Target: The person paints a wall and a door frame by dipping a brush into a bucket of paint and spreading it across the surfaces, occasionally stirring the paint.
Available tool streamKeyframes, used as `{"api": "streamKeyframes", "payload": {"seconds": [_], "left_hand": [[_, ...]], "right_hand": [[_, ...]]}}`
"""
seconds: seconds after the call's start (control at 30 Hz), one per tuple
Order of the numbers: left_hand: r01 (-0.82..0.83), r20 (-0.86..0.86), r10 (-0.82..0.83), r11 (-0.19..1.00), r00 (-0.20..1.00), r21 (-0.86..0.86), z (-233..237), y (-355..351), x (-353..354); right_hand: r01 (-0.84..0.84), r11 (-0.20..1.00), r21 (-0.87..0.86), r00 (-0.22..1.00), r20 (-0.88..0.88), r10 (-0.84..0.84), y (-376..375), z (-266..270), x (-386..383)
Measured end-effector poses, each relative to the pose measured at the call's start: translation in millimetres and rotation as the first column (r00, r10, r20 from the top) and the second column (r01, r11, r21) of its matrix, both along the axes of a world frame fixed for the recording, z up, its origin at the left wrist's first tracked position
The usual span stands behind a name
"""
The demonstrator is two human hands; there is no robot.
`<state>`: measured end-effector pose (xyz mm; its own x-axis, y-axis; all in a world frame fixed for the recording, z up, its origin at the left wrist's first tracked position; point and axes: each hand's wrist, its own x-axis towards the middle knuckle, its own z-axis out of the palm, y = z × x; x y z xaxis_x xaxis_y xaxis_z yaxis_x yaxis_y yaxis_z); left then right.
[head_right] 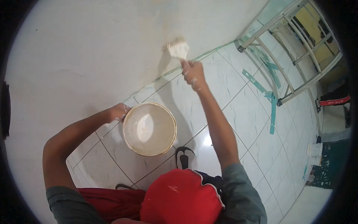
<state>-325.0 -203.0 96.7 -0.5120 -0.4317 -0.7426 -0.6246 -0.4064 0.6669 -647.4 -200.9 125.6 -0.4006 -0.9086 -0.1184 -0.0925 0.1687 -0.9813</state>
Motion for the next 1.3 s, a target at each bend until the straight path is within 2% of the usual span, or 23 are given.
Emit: {"api": "streamKeyframes", "payload": {"seconds": [0.07,0.17,0.2,0.27,0.3,0.37,0.4,0.47,0.5,0.53,0.57,0.6,0.63,0.67,0.7,0.77,0.8,0.83,0.87,0.93,1.07,1.27,1.3], "left_hand": [[0.014,-0.021,-0.014,1.0,1.0,-0.011,3.4,0.6,-3.3],[-0.039,0.002,0.039,0.999,0.999,-0.029,18.1,4.1,-8.7],[0.036,0.007,-0.036,0.998,0.999,-0.056,17.6,0.7,-6.9],[0.102,-0.005,-0.103,0.99,0.995,-0.098,22.8,-0.4,2.2],[0.136,0.034,-0.132,0.983,0.991,-0.125,26.3,0.2,2.0],[0.165,0.051,-0.159,0.973,0.986,-0.158,30.3,-1.9,0.9],[0.186,0.11,-0.166,0.96,0.98,-0.211,26.2,-2.0,2.3],[0.256,0.237,-0.195,0.93,0.952,-0.265,12.4,-1.2,6.5],[0.235,0.223,-0.179,0.937,0.958,-0.258,15.2,2.4,6.1],[0.208,0.213,-0.156,0.946,0.964,-0.249,18.3,3.6,7.2],[0.295,0.145,-0.261,0.9,0.954,-0.322,-22.5,-11.9,11.4],[0.52,0.202,-0.48,0.756,0.854,-0.399,-39.5,-23.6,15.6],[0.542,0.155,-0.527,0.745,0.836,-0.389,-59.4,-32.6,17.6],[0.287,0.193,-0.246,0.93,0.95,-0.231,-24.4,-14.1,8.2],[0.3,0.231,-0.249,0.928,0.941,-0.219,-9.5,-8.8,3.6],[0.308,0.273,-0.248,0.929,0.929,-0.205,0.3,-7.1,-0.3],[0.174,0.19,-0.132,0.959,0.973,-0.225,0.6,-4.6,-1.4],[0.036,0.105,-0.011,0.971,0.994,-0.234,-1.6,-3.9,-2.9],[0.03,0.111,-0.004,0.973,0.994,-0.229,-1.6,-4.7,-4.2],[0.179,0.172,-0.148,0.966,0.974,-0.186,-0.7,-6.6,-3.0],[0.06,0.145,-0.026,0.97,0.989,-0.236,19.0,19.3,-2.2],[0.074,0.191,-0.034,0.976,0.981,-0.207,6.3,30.3,12.0],[0.03,0.11,-0.009,0.982,0.994,-0.188,8.8,34.3,15.3]], "right_hand": [[0.065,0.985,-0.162,0.987,-0.133,-0.087,-3.6,76.2,1.8],[-0.038,0.89,-0.454,0.998,-0.058,0.013,-8.9,188.2,9.9],[-0.046,0.884,-0.466,0.998,-0.065,0.017,-15.3,202.8,10.6],[-0.279,0.859,-0.43,0.959,-0.078,0.272,-22.5,237.3,18.4],[-0.291,0.873,-0.391,0.957,-0.101,0.273,-28.4,222.8,10.4],[-0.193,0.956,-0.22,0.96,-0.241,0.138,-21.6,199.4,9.2],[-0.198,0.958,-0.21,0.956,-0.257,0.141,-18.0,195.3,5.0],[-0.243,0.945,0.22,0.801,-0.505,0.323,-3.8,183.6,-2.8],[-0.245,0.939,0.242,0.799,-0.498,0.337,2.9,185.8,-0.9],[-0.347,0.886,0.308,0.505,-0.734,0.453,7.0,195.3,5.1],[-0.425,0.81,0.404,0.134,-0.857,0.497,10.6,203.5,14.6],[-0.465,0.74,0.486,0.052,-0.82,0.57,16.1,210.9,27.9],[-0.489,0.668,0.56,-0.04,-0.78,0.625,27.3,220.8,47.2],[-0.396,0.584,0.708,-0.149,-0.678,0.72,39.4,230.9,73.1],[-0.283,0.49,0.825,-0.246,-0.556,0.794,50.2,231.7,97.1],[-0.254,0.323,0.912,-0.462,-0.407,0.788,63.5,210.1,120.0],[-0.233,0.307,0.923,-0.474,-0.383,0.793,80.9,207.7,138.4],[-0.296,0.262,0.919,-0.54,-0.387,0.747,90.5,194.6,144.4],[-0.257,0.228,0.939,-0.588,-0.339,0.734,97.5,179.6,152.7],[-0.357,0.192,0.914,-0.638,-0.389,0.664,107.9,152.3,159.2],[-0.485,0.126,0.865,-0.717,-0.476,0.509,102.6,71.5,143.8],[-0.544,0.135,0.828,-0.732,-0.548,0.406,99.1,52.2,147.5],[-0.548,0.127,0.827,-0.731,-0.547,0.409,100.1,50.8,149.5]]}}
